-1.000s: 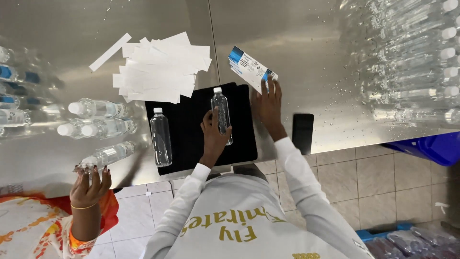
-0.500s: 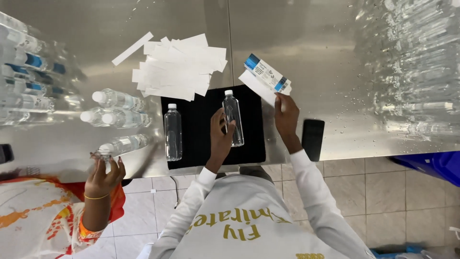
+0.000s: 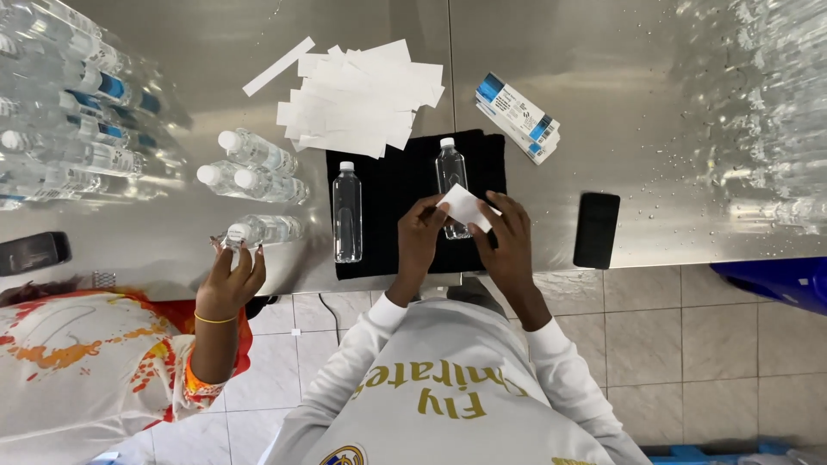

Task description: The person repeatedly picks up clear plastic water bottles, wraps printed labels around them by hand, and places the labeled bottles into a blue bin. A second person is visible arranging bottles on the table.

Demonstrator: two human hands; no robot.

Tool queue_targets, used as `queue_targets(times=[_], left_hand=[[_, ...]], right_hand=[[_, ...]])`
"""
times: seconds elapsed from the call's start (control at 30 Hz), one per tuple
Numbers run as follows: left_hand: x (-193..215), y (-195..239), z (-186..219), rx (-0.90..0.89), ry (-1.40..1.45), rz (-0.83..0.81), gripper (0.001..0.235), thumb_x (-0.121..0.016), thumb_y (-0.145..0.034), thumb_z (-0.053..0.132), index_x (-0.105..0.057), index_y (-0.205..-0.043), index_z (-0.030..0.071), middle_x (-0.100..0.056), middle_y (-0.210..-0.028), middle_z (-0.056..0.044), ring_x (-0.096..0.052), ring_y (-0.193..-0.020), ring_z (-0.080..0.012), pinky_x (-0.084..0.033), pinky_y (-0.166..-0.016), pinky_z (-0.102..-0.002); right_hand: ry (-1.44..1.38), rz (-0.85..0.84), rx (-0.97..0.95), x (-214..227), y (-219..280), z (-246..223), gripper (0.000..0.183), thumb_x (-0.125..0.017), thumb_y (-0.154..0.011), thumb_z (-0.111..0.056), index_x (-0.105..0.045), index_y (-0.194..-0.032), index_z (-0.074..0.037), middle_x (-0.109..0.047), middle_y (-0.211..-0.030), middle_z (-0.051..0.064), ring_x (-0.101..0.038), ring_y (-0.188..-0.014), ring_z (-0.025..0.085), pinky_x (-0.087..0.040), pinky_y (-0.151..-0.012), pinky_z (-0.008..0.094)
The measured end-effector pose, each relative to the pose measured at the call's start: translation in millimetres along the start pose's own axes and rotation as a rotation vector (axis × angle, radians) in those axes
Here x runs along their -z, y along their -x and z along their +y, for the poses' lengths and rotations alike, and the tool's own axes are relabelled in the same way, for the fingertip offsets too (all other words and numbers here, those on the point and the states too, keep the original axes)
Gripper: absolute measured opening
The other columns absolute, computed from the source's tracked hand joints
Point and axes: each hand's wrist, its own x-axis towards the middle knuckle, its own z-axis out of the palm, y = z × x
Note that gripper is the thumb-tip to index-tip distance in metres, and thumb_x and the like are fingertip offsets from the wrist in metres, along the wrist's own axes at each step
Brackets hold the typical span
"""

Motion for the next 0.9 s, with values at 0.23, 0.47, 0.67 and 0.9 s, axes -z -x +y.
queue_targets(times=[0.23,0.47,0.67,0.9], left_hand=[[17,20,7,-0.033,0.063,-0.115,0.023,-0.083,-0.101,0.014,-0.081,-0.121,0.001,-0.078,-0.095,-0.017,-0.08,-0.086,-0.0207,-0.07,-0.082,-0.038],[25,29,-12,-0.007,0.069,-0.143,0.024,-0.084,-0.101,0.012,-0.081,-0.121,-0.001,-0.078,-0.092,-0.019,-0.081,-0.086,-0.0247,-0.071,-0.081,-0.041],[48,8,8,0.038,0.154,0.175,0.042,-0.074,-0.107,0.03,-0.069,-0.138,0.002,-0.065,-0.117,-0.015,-0.064,-0.103,-0.0216,-0.064,-0.096,-0.041],[50,-16,17,-0.183,-0.031,0.079,0.047,-0.076,-0.108,0.036,-0.064,-0.149,0.014,-0.062,-0.109,-0.006,-0.059,-0.1,-0.0132,-0.055,-0.091,-0.033]], right_hand=[[-0.473,-0.166,-0.382,-3,0,-36,0.031,-0.087,-0.1,-0.023,-0.081,-0.128,-0.012,-0.081,-0.12,0.008,-0.076,-0.117,0.027,-0.056,-0.108,0.047],[-0.82,-0.028,-0.82,-24,25,-17,0.018,-0.083,-0.103,-0.021,-0.082,-0.113,-0.006,-0.077,-0.091,0.008,-0.074,-0.087,0.015,-0.061,-0.08,0.036],[-0.751,0.044,-0.788,12,42,-41,0.025,-0.076,-0.11,-0.029,-0.077,-0.124,-0.009,-0.075,-0.115,0.009,-0.066,-0.112,0.016,-0.053,-0.106,0.046],[-0.547,-0.375,-0.413,57,4,-57,0.018,-0.079,-0.102,-0.019,-0.082,-0.114,-0.006,-0.083,-0.11,0.015,-0.079,-0.108,0.032,-0.059,-0.1,0.051]])
